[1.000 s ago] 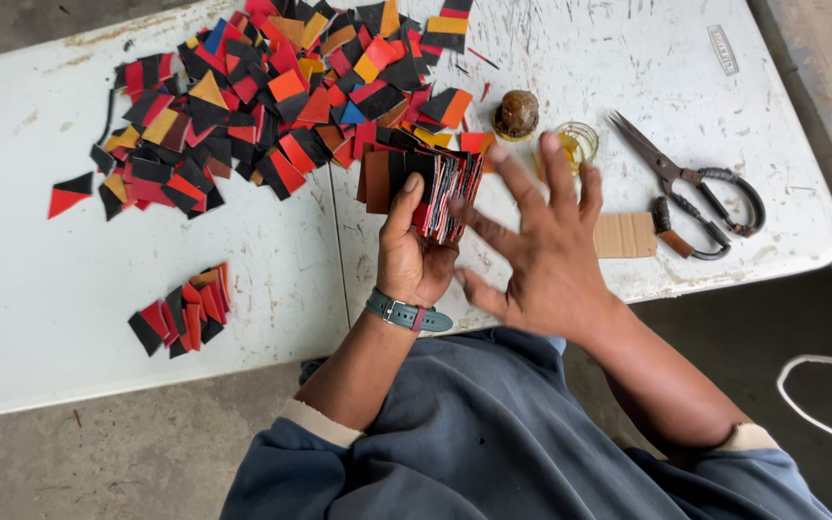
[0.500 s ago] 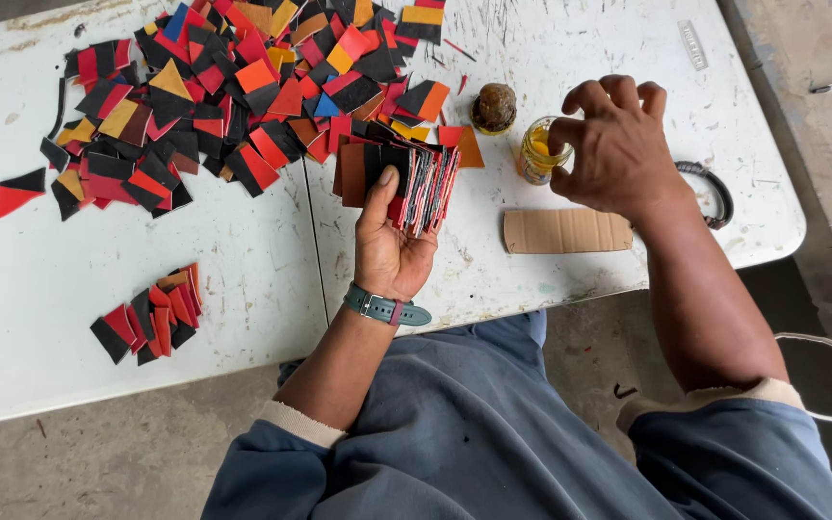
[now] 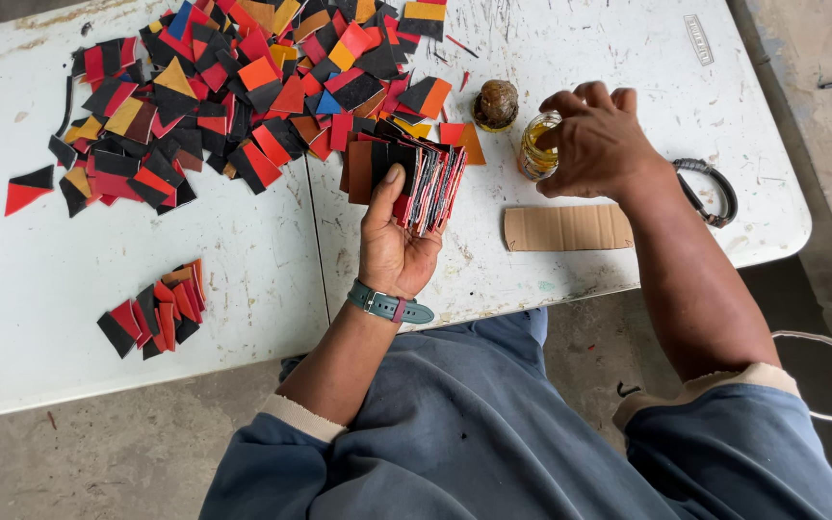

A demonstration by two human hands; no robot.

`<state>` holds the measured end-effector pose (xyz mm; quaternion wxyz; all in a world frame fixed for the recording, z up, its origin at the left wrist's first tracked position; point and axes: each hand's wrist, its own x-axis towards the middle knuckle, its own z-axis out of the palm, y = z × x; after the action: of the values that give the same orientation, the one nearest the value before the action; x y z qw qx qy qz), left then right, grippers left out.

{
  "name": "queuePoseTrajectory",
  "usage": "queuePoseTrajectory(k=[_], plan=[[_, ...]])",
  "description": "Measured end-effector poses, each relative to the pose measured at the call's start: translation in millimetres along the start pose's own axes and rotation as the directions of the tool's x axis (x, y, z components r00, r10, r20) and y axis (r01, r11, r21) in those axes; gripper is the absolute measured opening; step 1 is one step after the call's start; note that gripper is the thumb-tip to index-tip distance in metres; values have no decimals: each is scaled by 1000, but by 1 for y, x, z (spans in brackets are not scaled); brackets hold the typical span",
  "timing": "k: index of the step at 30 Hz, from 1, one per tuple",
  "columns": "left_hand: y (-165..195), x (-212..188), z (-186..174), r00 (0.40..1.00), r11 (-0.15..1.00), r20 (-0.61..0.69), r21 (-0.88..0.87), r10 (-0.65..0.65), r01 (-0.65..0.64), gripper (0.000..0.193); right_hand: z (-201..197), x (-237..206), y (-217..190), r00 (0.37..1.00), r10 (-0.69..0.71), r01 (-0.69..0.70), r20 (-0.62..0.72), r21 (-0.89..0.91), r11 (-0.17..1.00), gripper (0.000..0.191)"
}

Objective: The person holds a stack of small colored foam pieces in one hand and repeatedly picks matching pieces from a pile on the table, dips them into a jar of glue, and presses them onto the stack to build it up. A cardboard strip and scissors sit on the table nearby.

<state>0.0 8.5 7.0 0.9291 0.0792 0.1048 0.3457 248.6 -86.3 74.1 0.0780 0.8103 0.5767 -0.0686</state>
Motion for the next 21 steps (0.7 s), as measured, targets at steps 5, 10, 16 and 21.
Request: queuePoseTrajectory(k=[5,10,16,21], plan=[[2,0,2,999,998,26,-34,-44,45,31,-12,-23,9,982,-52,72,-181,104,992,51],[-2,1,3,997,997,5,23,-78,78,33,-20,-75,13,953,-14,125,-303,351,928,41],[-14,-1,-1,1000,992,-17,127,-24,26,24,-10,-100,-54,805,-152,578,-574,701,418,58],[-14,-3,-2,1000,976,1,215,-25,24,27,-9,-86,-90,756,-118,555,-644,535,637,68]])
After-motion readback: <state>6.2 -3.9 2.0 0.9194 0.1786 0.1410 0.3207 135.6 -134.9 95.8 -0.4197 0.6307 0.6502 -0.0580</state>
